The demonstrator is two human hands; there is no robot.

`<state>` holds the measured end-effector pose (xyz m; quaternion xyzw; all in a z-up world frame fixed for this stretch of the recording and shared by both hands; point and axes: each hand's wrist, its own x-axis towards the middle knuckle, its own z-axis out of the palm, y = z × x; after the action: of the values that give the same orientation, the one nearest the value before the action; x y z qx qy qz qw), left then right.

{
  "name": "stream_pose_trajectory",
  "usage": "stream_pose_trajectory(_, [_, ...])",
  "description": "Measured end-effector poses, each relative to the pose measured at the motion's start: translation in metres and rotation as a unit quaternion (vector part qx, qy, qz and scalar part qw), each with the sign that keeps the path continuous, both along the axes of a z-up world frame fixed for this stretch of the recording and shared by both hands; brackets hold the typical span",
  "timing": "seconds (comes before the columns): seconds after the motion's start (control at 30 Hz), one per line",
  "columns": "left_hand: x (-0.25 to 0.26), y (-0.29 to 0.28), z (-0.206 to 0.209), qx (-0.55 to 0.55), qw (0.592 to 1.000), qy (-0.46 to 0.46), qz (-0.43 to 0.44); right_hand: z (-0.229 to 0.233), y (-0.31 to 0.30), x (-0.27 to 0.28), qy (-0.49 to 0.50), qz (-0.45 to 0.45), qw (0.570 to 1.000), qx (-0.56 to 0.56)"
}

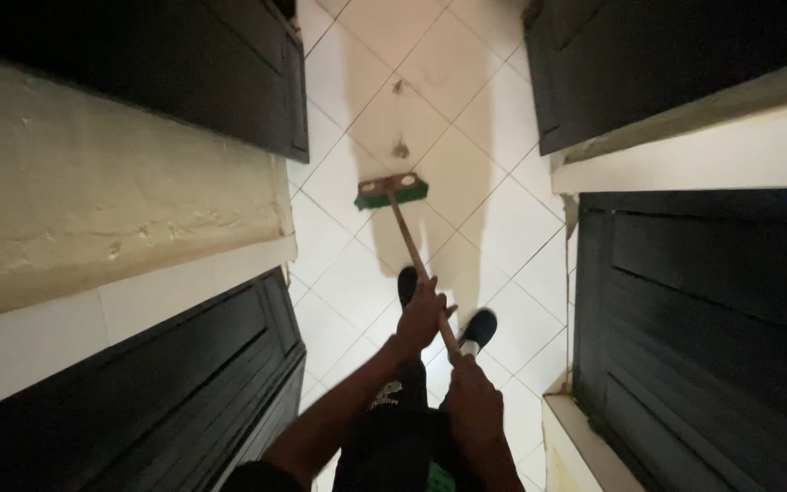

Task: Sweep debris on a tiled floor into a pile and move it through a hallway into a living area.

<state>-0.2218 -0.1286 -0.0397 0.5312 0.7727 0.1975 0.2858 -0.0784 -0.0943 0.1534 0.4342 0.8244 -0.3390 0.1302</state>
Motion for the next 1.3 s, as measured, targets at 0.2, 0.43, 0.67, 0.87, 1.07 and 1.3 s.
stream_pose_trajectory(0.2, [-0.041, 0.029, -0.061, 0.017, 0.999, -0.003, -0.028, 0.016, 0.038, -0.062, 0.029, -0.129, 0.988, -0.078])
stream_pose_trajectory(0.43, [-0.113, 0.077, -0.116, -0.011, 0.996, -0.060, 0.064, -0.080, 0.050, -0.101, 0.095, -0.058, 0.993, 0.043])
stream_pose_trajectory(0.67, [-0.182, 0.141, -0.169, 0.018, 0.994, 0.104, -0.017, -0.103, 0.096, -0.146, 0.194, -0.104, 0.973, 0.071])
stream_pose_trajectory(0.87, [-0.138, 0.129, -0.037, 0.031, 0.997, 0.047, 0.048, 0.019, 0.100, -0.122, 0.101, -0.156, 0.982, -0.041])
stream_pose_trajectory(1.07, [-0.069, 0.047, 0.079, 0.076, 0.988, -0.020, 0.134, 0.072, 0.054, -0.052, 0.035, -0.051, 0.998, -0.013])
stream_pose_trajectory(1.3, [-0.080, -0.038, 0.035, 0.037, 0.979, -0.018, 0.200, 0.011, 0.009, -0.077, 0.071, 0.066, 0.994, -0.052])
